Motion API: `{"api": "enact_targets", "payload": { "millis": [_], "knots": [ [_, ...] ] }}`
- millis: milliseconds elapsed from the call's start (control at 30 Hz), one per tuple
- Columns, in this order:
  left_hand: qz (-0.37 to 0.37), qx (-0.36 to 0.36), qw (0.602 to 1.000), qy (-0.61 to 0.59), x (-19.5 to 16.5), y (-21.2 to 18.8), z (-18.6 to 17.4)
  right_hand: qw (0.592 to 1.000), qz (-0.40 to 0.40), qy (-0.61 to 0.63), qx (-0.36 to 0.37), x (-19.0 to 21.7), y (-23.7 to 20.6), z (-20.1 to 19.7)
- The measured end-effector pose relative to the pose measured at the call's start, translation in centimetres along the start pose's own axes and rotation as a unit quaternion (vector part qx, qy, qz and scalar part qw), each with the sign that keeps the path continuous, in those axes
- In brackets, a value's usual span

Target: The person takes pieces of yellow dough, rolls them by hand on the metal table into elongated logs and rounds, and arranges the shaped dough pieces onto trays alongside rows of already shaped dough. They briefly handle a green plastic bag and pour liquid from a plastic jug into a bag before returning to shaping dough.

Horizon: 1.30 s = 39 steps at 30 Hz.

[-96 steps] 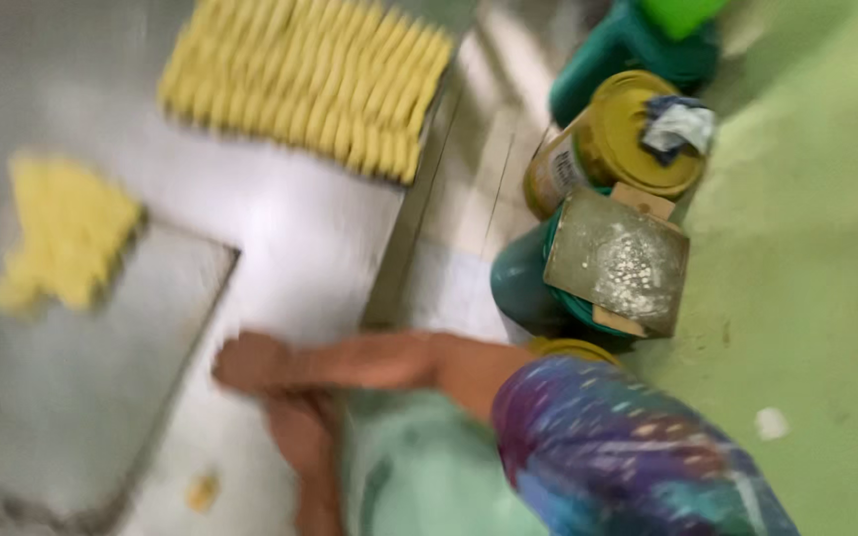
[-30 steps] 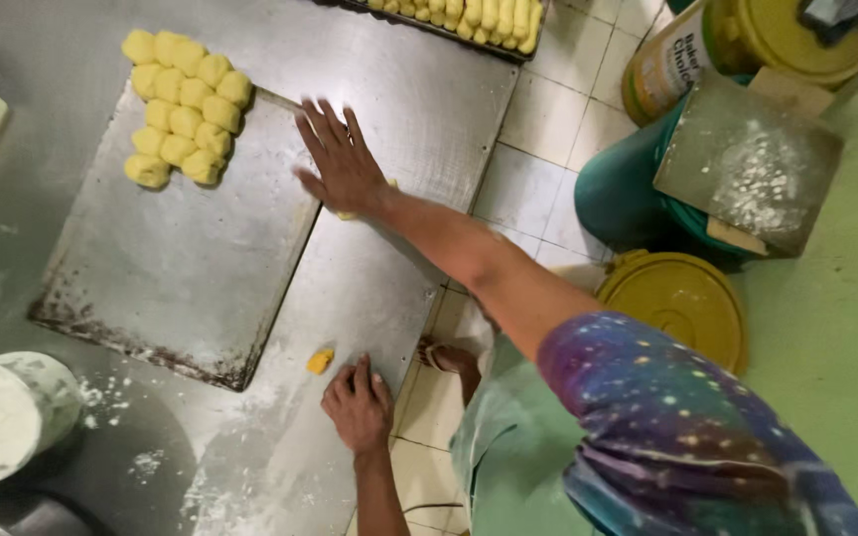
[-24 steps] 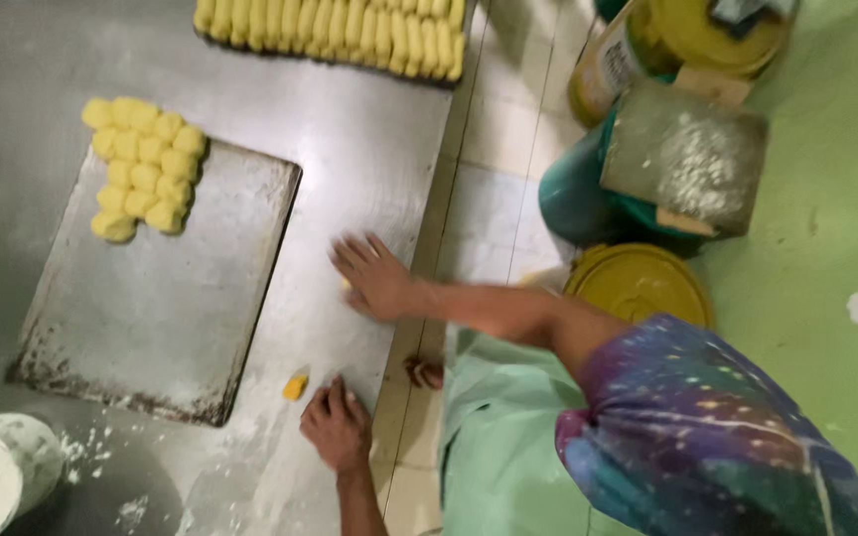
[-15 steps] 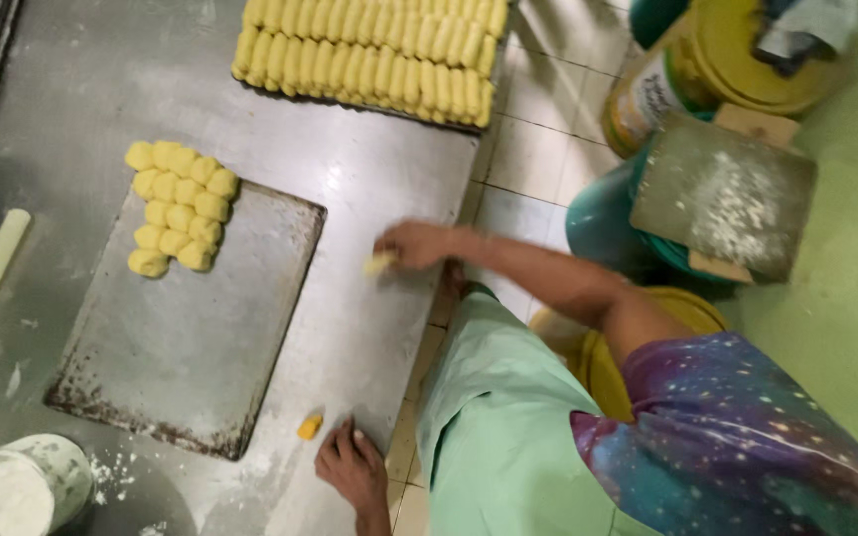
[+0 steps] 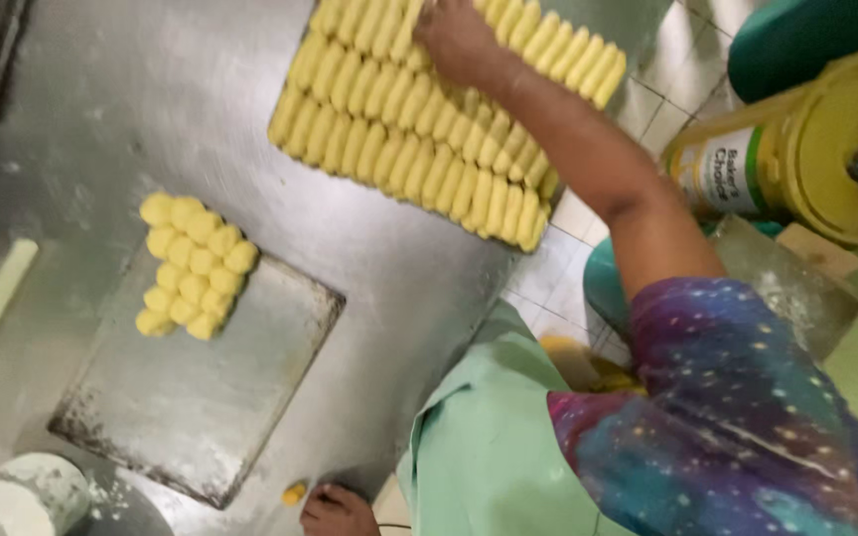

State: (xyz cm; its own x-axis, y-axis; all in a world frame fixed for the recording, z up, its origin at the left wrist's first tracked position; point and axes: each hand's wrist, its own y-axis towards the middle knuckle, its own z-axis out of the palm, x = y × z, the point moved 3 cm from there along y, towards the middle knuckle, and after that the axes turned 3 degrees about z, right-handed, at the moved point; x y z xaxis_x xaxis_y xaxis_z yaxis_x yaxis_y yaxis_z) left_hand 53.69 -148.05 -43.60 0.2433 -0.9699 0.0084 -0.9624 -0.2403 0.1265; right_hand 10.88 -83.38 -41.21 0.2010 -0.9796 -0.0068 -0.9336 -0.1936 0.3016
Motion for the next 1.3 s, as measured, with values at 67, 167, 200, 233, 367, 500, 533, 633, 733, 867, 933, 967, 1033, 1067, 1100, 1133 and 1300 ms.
{"api": "enact_targets", "payload": {
  "millis": [67, 167, 200, 233, 367, 500, 533, 633, 733, 867, 933, 967, 1033, 1067, 1100, 1133, 1300],
  "knots": [
    [-0.035, 0.034, 0.999, 0.002, 0.1, 0.5, 0.4, 0.998, 0.001, 0.022, -0.059, -0.1, -0.8, 1.7],
    [-0.088, 0.102, 0.991, 0.024, 0.5, 1.3, 1.5, 0.986, 0.089, 0.117, -0.077, -0.7, -3.0, 3.5],
    [-0.040, 0.032, 0.998, -0.031, 0.1, 1.5, 1.5, 0.976, 0.123, 0.167, -0.066, -0.9, -3.5, 3.9],
    [-0.001, -0.043, 0.996, -0.081, -0.1, 1.5, 1.3, 0.976, 0.126, 0.170, -0.054, -1.0, -3.7, 4.2],
    [-0.040, 0.060, 0.980, -0.187, 1.0, -0.3, 2.1, 0.989, 0.106, 0.107, -0.006, 0.3, -3.2, 4.2],
    [-0.015, 0.004, 0.991, -0.136, 5.2, -1.9, 0.0, 0.996, 0.066, 0.057, -0.026, 9.1, -4.4, 3.7],
    [0.005, -0.018, 0.993, -0.118, 6.5, -1.6, -0.5, 0.996, 0.051, 0.072, -0.005, 12.8, -5.5, 3.9],
    [0.096, -0.030, 0.990, -0.100, 10.1, 0.9, -1.2, 0.986, -0.008, 0.131, 0.104, 26.5, -10.6, 4.0],
    [0.239, 0.018, 0.958, -0.155, 11.2, 5.1, -0.4, 0.947, -0.034, 0.137, 0.288, 40.1, -15.4, 2.9],
    [0.330, -0.008, 0.883, -0.333, 11.5, 9.6, -0.9, 0.939, -0.139, 0.295, 0.105, 53.1, -18.3, -5.0],
    [0.284, -0.060, 0.866, -0.407, 12.4, 10.9, -2.2, 0.913, -0.138, 0.369, 0.104, 56.2, -18.6, -8.6],
    [0.285, 0.002, 0.895, -0.344, 12.5, 11.1, -2.5, 0.891, -0.117, 0.427, 0.103, 56.8, -18.7, -10.1],
    [0.274, 0.112, 0.930, -0.217, 12.4, 10.7, -2.5, 0.900, -0.058, 0.420, 0.098, 56.6, -19.2, -12.3],
    [0.293, 0.019, 0.920, -0.261, 12.3, 10.5, -3.4, 0.907, -0.043, 0.407, 0.102, 55.8, -19.5, -13.2],
    [0.308, -0.072, 0.901, -0.298, 11.8, 10.1, -4.1, 0.913, -0.037, 0.396, 0.093, 54.6, -20.2, -13.7],
    [0.324, -0.162, 0.872, -0.330, 11.1, 9.7, -5.1, 0.919, -0.027, 0.386, 0.081, 53.1, -20.7, -14.4],
    [0.262, -0.100, 0.880, -0.384, 0.9, 9.2, -5.0, 0.935, 0.079, 0.341, 0.048, 42.8, -25.9, -14.5]
  ]
}}
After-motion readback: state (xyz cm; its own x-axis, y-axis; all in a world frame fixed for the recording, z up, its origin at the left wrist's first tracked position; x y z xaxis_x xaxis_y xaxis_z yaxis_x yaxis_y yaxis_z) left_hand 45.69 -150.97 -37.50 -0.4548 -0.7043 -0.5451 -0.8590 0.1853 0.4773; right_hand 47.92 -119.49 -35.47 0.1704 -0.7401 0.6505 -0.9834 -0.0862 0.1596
